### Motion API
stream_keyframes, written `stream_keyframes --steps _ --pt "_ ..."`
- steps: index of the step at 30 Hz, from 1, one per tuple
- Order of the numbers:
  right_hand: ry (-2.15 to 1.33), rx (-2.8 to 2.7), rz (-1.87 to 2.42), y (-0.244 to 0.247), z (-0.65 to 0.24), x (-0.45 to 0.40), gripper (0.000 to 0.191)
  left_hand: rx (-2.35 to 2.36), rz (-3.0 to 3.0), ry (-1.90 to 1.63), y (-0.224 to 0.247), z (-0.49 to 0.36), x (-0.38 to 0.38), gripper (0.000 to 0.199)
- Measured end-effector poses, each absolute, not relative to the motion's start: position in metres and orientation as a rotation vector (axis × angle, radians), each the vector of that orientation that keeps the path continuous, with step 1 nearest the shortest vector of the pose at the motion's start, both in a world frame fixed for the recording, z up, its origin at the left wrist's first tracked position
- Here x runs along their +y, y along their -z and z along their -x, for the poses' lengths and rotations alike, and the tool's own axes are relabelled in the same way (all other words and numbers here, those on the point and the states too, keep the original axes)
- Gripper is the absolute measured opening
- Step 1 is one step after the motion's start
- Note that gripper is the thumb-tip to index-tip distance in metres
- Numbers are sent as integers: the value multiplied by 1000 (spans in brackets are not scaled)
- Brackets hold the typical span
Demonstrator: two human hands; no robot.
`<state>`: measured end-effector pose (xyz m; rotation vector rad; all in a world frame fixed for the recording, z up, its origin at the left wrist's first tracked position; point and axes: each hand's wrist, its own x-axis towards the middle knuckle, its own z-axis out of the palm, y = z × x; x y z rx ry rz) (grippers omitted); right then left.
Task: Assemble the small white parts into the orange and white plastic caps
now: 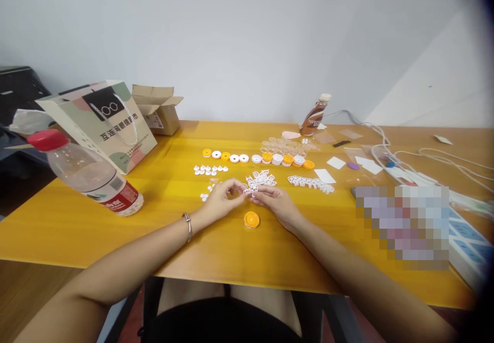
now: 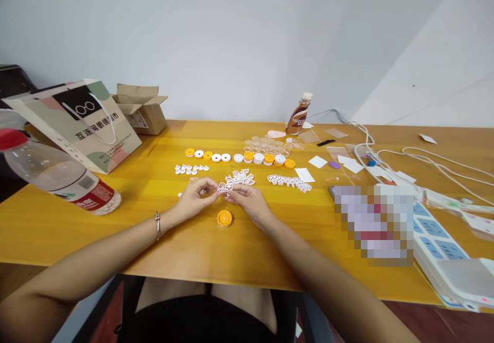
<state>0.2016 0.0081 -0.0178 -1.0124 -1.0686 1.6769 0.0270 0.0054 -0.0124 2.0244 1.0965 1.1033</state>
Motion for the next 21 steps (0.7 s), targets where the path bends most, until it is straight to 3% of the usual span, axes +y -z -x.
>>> stream_keyframes --steps 6,21 --pt "-1678 -1110 976 17 -201 7 16 981 -1904 -1154 16 -28 7 24" --pt "-1768 -1144 985 17 -202 4 19 902 -2159 -1147 13 -27 4 18"
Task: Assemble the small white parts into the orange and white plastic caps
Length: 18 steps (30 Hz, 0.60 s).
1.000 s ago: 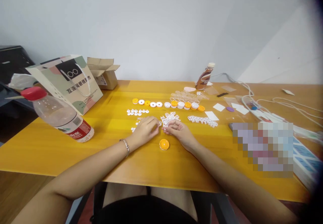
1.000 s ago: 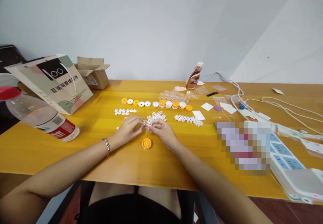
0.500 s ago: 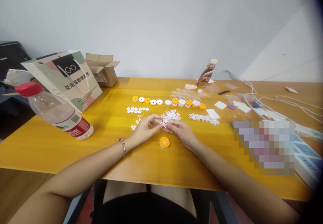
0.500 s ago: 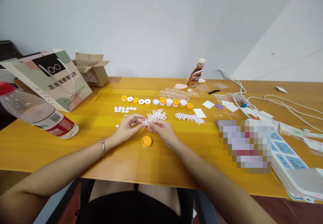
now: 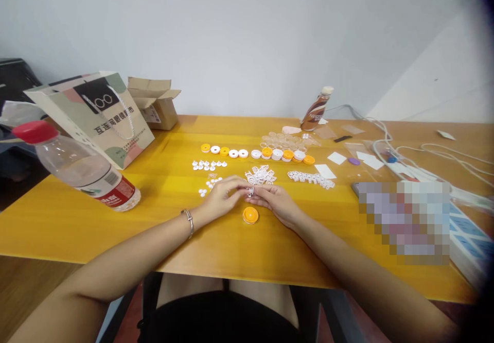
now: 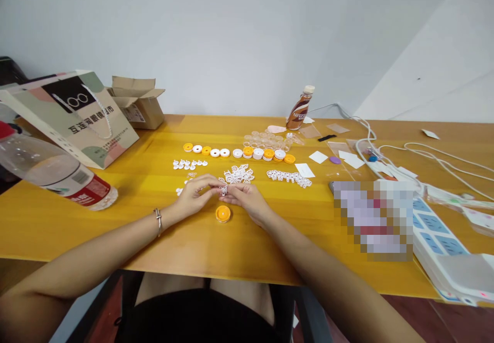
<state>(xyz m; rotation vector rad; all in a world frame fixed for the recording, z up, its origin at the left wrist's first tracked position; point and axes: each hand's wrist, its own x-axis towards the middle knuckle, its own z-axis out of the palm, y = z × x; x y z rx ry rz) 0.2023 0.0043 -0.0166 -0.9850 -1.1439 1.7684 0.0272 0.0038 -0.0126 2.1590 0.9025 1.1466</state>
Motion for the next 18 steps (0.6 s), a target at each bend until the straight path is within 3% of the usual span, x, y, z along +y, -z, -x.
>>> stream_keyframes --steps 18 --pt "-1799 -1183 970 15 -204 4 18 967 -2202 -1228 14 -29 3 17"
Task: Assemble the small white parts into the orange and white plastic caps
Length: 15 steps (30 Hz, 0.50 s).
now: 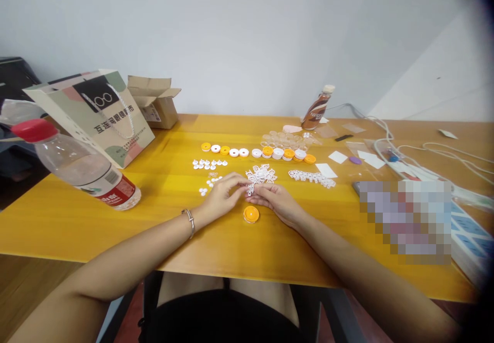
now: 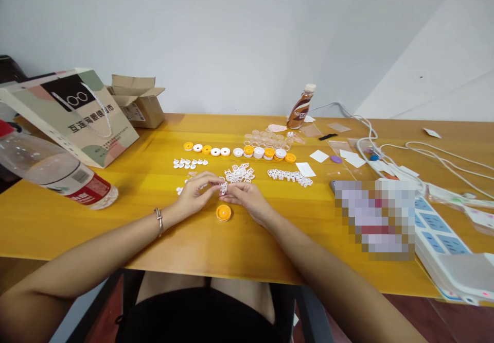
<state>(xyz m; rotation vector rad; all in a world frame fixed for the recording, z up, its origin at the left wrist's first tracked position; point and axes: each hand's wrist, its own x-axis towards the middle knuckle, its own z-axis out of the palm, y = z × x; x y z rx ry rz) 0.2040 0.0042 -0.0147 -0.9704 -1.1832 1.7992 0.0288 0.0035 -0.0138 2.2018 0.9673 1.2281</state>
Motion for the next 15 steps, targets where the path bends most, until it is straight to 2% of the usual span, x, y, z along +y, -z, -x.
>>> stream_keyframes --steps 15 --pt "-1776 -1208 993 19 -203 6 19 1035 -2182 -1255 12 -28 3 18"
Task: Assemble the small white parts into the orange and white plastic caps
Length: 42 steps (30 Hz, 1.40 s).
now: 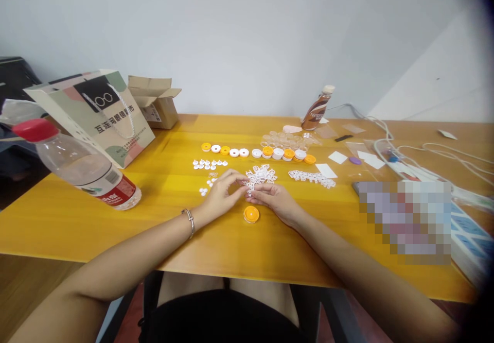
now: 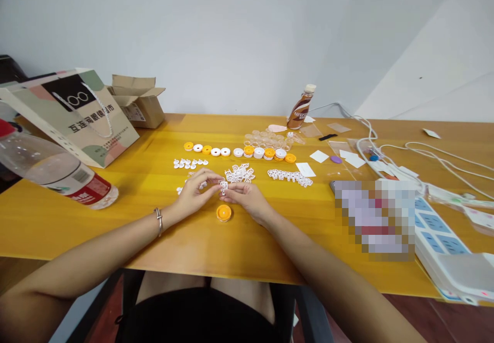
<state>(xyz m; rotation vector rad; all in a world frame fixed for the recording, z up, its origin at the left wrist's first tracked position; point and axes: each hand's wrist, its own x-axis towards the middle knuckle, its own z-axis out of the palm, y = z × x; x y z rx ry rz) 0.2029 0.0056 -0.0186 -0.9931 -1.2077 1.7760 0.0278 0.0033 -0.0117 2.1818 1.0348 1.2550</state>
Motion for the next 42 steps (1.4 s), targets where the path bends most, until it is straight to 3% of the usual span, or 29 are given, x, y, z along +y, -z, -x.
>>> stream_keyframes --steps 22,33,42 --pt "-1709 -1384 970 17 -204 4 16 1060 -1963 -1050 16 -30 8 13" --pt "-2008 -1186 809 15 -210 5 17 861 -1917 -1133 9 -28 10 12" --pt "-1789 -1014 894 13 -211 11 19 1160 -2190 -1154 12 -18 21 21"
